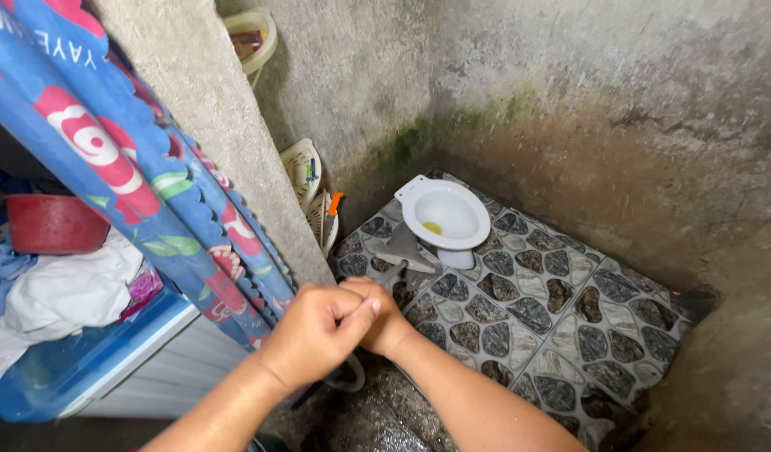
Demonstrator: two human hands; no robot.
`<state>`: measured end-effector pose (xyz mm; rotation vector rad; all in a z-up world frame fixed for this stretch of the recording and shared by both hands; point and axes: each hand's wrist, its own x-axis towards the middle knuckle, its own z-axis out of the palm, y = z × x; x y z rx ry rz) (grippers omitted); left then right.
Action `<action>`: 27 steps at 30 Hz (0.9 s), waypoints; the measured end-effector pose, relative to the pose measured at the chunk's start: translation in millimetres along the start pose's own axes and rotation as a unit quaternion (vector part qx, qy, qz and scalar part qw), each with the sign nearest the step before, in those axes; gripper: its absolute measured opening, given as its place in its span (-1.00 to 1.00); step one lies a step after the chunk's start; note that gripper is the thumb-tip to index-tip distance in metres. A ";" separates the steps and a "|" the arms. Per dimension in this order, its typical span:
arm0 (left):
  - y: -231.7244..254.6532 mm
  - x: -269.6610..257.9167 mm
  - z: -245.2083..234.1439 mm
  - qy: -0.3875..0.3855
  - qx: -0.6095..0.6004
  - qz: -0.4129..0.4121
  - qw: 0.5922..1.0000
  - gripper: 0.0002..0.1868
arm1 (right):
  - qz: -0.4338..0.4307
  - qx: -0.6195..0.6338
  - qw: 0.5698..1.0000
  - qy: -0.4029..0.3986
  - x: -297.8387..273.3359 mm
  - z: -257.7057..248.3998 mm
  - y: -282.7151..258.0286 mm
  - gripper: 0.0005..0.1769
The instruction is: The person rinses a mop head in a bucket of water, squeezes the fabric by hand to remove excess water, and then operates the sliding wringing mechanism on the mop handle.
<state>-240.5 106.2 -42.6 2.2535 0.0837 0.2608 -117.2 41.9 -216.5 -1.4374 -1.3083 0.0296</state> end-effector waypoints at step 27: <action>-42.4 66.8 35.5 -0.004 0.007 0.116 0.993 -0.67 | 0.336 0.216 0.916 -0.051 5.2 1.5 141.6 -0.81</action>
